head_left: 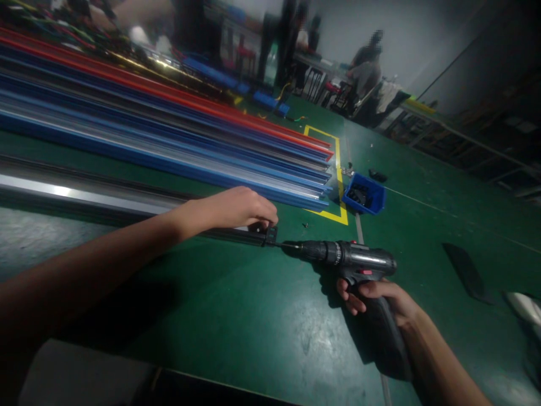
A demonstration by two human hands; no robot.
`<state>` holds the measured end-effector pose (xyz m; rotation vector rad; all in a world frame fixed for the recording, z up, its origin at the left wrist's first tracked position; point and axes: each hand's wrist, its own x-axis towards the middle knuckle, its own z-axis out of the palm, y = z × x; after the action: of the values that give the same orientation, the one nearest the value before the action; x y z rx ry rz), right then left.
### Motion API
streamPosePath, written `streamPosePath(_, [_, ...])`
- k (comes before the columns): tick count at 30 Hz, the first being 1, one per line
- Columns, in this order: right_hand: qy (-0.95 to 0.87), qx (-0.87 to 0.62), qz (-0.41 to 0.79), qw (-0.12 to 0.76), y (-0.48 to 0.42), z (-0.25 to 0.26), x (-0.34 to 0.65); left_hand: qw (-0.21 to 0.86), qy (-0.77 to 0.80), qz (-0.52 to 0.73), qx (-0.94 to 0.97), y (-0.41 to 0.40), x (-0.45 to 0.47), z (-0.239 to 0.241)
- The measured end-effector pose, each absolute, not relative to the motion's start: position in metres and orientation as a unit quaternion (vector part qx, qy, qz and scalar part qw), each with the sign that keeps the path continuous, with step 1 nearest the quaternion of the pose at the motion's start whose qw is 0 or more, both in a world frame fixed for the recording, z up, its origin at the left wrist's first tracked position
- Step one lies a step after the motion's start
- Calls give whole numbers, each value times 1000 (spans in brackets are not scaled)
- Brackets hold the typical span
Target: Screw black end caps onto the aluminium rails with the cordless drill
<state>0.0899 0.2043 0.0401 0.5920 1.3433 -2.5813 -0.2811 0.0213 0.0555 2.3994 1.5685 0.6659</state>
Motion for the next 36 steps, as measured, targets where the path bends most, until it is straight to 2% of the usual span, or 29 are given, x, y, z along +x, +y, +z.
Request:
streamPosePath(13, [457, 198, -863, 86, 206, 39, 92, 95, 533, 218, 812, 23, -281, 56])
streamPosePath(22, [453, 196, -865, 92, 206, 38, 93, 97, 522, 256, 808, 22, -280, 57])
streamPosePath(36, [467, 201, -857, 86, 206, 39, 92, 114, 537, 223, 806, 21, -280, 59])
